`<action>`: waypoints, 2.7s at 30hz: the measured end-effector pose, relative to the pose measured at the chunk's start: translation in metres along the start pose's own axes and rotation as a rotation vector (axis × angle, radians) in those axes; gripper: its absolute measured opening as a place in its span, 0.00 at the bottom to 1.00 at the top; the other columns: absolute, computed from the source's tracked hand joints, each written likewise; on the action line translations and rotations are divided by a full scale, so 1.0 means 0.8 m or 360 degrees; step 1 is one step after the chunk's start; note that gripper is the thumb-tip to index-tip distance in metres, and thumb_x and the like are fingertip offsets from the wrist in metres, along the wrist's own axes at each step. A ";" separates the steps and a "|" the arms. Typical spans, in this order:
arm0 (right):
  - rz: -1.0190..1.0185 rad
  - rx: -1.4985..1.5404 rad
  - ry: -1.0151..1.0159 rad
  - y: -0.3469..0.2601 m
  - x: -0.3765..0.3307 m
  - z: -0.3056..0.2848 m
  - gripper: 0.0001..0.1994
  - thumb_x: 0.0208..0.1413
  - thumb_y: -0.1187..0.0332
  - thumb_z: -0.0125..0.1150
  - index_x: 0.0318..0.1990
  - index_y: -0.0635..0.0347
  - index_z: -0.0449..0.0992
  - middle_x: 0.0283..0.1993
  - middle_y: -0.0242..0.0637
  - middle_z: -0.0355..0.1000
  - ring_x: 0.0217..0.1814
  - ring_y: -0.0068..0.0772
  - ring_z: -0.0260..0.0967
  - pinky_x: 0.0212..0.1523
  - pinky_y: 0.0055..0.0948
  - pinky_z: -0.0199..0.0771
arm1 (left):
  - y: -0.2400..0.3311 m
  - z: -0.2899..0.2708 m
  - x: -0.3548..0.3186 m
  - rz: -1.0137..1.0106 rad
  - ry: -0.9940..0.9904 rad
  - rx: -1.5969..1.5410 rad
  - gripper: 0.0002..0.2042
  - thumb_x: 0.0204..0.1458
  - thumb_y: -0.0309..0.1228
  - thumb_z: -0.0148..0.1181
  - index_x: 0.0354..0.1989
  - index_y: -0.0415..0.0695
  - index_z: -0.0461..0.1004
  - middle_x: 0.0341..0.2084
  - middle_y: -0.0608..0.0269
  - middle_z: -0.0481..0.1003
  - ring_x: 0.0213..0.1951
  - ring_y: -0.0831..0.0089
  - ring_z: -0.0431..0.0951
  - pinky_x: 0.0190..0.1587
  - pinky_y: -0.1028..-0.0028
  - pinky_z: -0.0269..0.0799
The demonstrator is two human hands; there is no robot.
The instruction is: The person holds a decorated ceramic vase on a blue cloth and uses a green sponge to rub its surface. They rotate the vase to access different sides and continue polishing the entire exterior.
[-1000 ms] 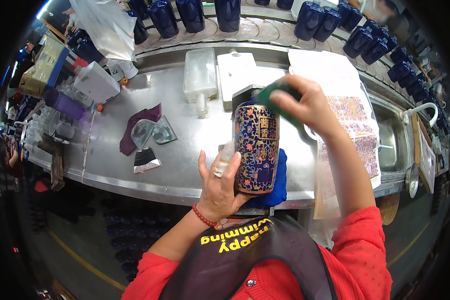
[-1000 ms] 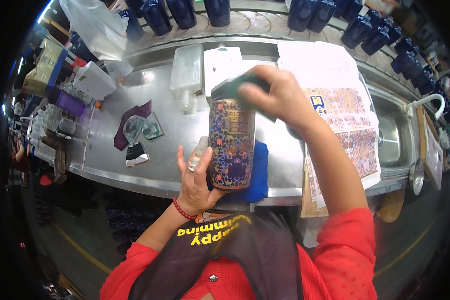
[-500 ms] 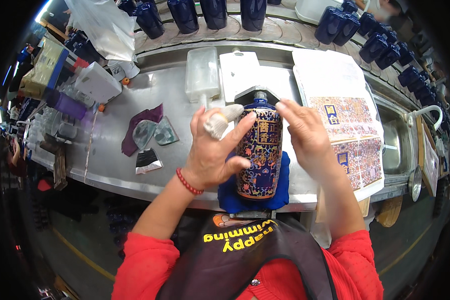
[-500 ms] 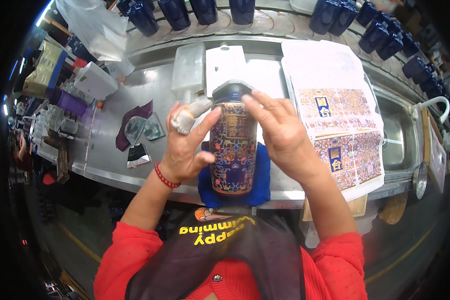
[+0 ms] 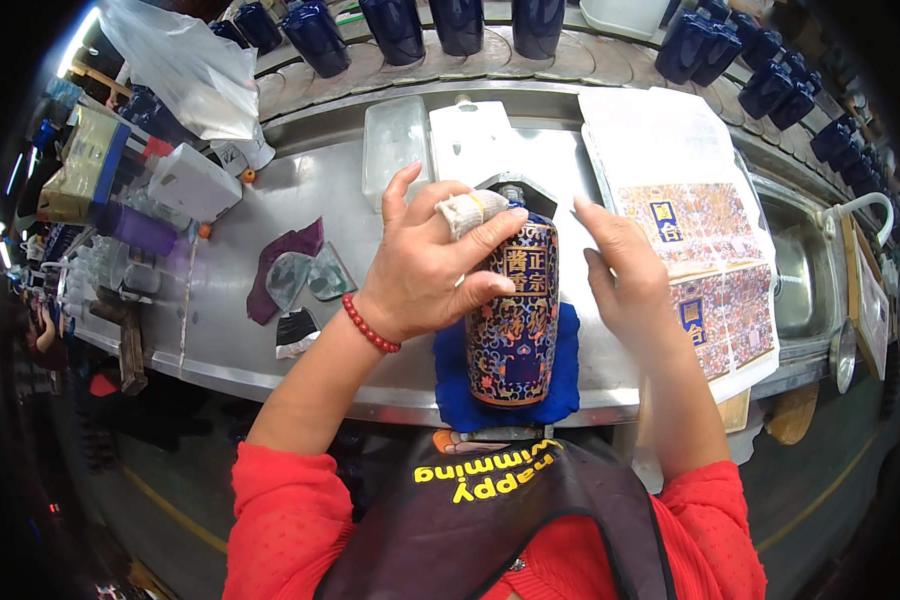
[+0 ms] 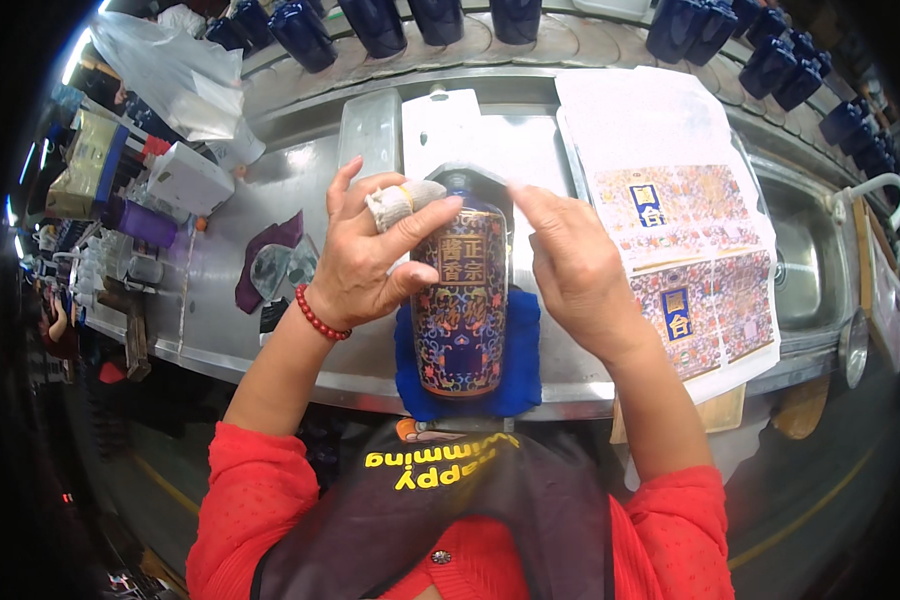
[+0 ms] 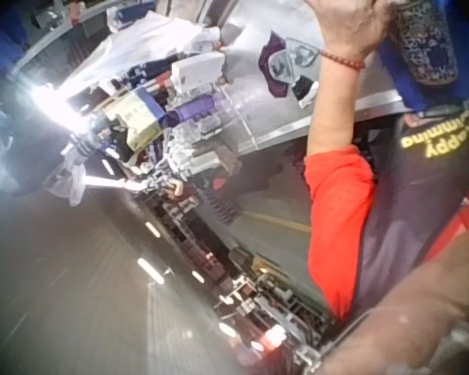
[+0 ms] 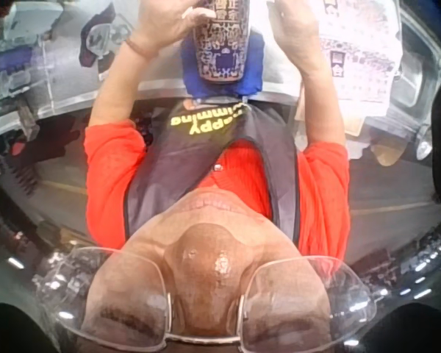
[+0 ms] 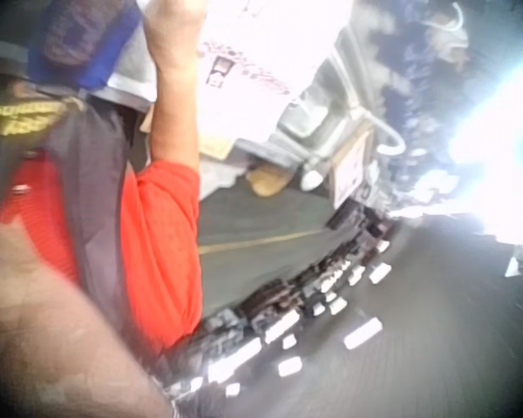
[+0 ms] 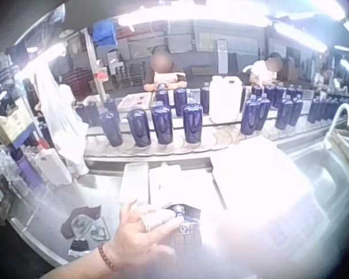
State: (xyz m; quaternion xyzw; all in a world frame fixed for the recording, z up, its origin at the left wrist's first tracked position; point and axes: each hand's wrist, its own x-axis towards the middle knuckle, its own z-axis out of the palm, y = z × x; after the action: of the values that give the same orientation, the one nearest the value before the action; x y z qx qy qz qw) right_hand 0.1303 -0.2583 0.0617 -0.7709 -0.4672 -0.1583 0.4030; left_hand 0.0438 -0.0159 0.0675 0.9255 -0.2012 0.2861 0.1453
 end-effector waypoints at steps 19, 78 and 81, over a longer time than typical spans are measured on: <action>-0.0136 0.0523 -0.0855 0.012 0.127 0.001 0.14 0.53 0.69 0.66 0.45 0.67 0.78 0.35 0.51 0.78 0.35 0.47 0.79 0.40 0.36 0.79 | 0.141 0.002 -0.100 -0.0494 -0.0031 -0.0262 0.38 0.55 0.58 0.62 0.67 0.43 0.68 0.63 0.45 0.69 0.66 0.48 0.63 0.73 0.46 0.36; 0.0036 0.0377 -0.0767 0.015 0.144 -0.001 0.16 0.55 0.69 0.66 0.49 0.66 0.79 0.36 0.41 0.80 0.38 0.27 0.75 0.44 0.29 0.77 | 0.138 -0.009 -0.065 -0.0069 -0.0161 0.0508 0.29 0.53 0.46 0.60 0.59 0.39 0.75 0.37 0.59 0.81 0.69 0.51 0.66 0.68 0.27 0.22; 0.0174 0.0506 -0.0816 0.016 0.144 0.001 0.15 0.55 0.69 0.67 0.48 0.66 0.79 0.36 0.41 0.79 0.38 0.26 0.74 0.43 0.28 0.77 | 0.137 -0.006 -0.066 -0.0083 -0.0099 0.0469 0.28 0.54 0.46 0.59 0.59 0.39 0.75 0.35 0.59 0.81 0.69 0.52 0.66 0.69 0.28 0.23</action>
State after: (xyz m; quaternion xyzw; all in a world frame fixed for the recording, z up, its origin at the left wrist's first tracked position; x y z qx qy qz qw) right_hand 0.2004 -0.1923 0.1266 -0.7370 -0.5305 0.1383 0.3953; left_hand -0.0481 -0.0947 0.0572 0.9501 -0.1374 0.2798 0.0091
